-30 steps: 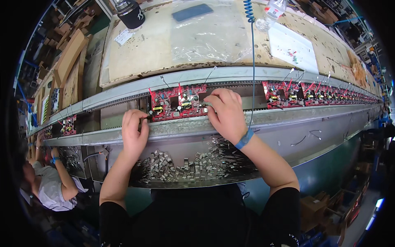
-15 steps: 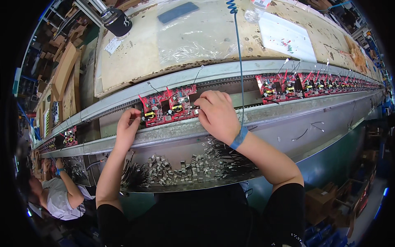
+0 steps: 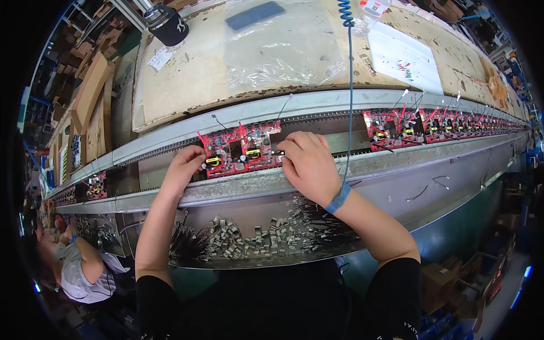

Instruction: The person slides circuit boards along an assembly line track, takes wire components from a tray, and connects them to the circuit boards by hand.

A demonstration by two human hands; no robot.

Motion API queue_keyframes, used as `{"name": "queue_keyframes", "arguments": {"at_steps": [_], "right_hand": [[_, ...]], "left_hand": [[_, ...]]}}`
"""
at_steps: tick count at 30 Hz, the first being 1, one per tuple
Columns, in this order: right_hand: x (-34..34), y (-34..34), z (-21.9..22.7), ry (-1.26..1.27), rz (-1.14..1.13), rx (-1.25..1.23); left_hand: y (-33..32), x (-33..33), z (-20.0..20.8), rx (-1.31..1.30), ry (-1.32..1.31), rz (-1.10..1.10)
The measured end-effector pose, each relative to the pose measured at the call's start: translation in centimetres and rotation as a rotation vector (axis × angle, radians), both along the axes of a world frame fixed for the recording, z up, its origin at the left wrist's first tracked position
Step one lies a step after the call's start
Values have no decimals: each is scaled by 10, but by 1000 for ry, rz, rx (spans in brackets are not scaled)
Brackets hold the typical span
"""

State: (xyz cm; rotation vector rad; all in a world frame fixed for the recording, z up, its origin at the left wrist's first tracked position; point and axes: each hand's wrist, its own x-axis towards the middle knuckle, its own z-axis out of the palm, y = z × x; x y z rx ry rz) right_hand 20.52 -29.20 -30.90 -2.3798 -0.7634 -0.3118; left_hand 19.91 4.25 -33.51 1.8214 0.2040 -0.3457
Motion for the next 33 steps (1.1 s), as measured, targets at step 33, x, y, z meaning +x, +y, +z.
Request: {"name": "queue_keyframes", "arguments": {"at_steps": [33], "right_hand": [[4, 1, 7, 120, 45, -58]], "left_hand": [[0, 0, -2, -160, 20, -44]]}}
